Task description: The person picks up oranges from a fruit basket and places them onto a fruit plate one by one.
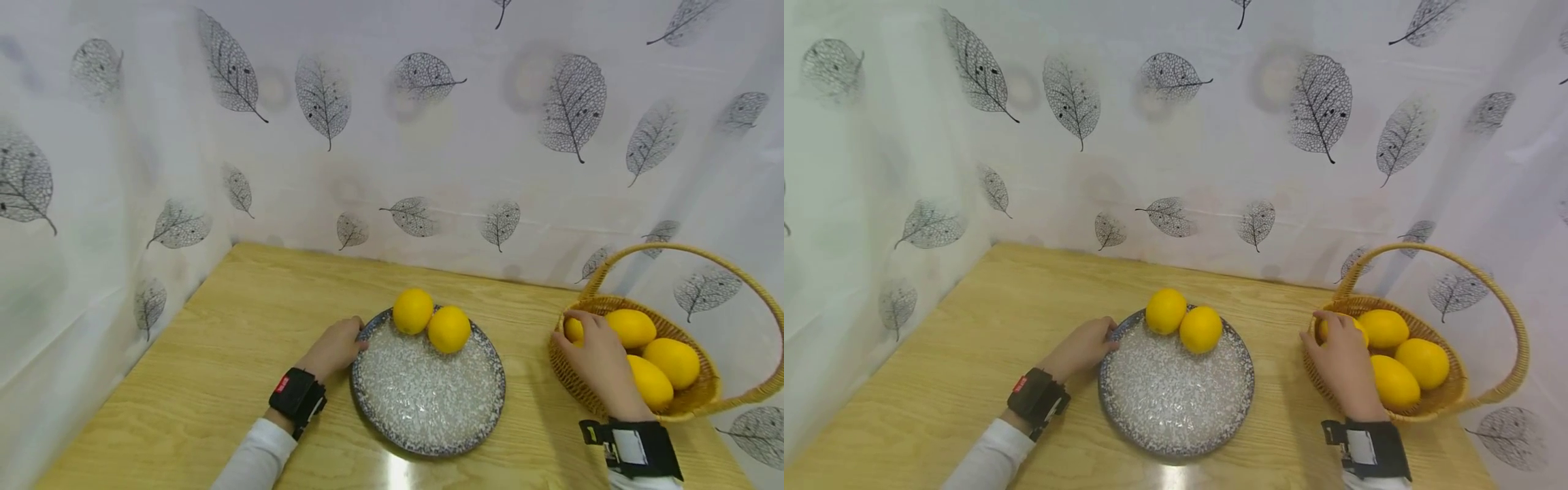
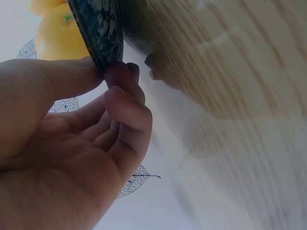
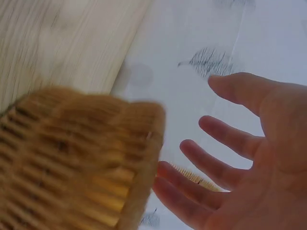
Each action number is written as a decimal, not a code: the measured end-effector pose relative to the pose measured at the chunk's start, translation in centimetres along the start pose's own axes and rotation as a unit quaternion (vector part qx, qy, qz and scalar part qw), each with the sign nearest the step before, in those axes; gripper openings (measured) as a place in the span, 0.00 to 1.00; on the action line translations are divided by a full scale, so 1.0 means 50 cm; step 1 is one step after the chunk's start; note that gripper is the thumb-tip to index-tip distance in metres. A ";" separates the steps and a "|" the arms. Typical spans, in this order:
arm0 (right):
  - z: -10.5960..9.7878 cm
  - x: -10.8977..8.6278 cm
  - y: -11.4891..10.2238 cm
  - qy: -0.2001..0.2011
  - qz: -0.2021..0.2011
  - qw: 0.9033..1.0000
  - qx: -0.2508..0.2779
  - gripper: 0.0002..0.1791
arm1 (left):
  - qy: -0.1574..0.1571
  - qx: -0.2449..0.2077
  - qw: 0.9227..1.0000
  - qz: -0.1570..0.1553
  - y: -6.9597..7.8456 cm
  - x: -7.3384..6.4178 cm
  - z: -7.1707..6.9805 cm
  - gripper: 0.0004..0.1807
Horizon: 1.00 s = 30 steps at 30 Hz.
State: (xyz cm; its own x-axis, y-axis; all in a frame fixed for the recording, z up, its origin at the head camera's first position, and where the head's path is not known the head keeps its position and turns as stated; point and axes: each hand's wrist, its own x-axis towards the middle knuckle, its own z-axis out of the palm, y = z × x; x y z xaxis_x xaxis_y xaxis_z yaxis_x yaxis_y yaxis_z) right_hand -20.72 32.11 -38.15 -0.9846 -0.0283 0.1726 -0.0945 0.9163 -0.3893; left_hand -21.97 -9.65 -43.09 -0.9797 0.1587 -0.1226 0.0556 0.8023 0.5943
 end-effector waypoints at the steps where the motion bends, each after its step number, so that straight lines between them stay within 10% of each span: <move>1: -0.003 -0.001 0.012 -0.001 0.006 1.000 -0.004 0.30 | 0.000 -0.001 1.000 -0.002 0.000 0.000 0.000 0.15; 17: -0.029 0.006 0.097 -0.130 0.085 0.986 -0.052 0.44 | 0.007 0.004 1.000 0.012 -0.006 0.001 0.005 0.14; 30: -0.018 0.006 0.122 -0.194 0.041 0.979 -0.057 0.46 | 0.013 0.009 1.000 0.017 -0.009 0.000 0.010 0.14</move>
State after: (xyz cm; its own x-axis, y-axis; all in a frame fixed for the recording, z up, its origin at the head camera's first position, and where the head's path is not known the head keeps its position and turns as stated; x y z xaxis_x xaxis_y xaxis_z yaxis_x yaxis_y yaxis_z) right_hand -21.48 38.08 -39.65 -0.9721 -0.0823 -0.2197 -0.0178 0.9597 -0.2806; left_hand -21.88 -9.73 -43.75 -0.9819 0.1706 -0.0820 0.0915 0.8071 0.5832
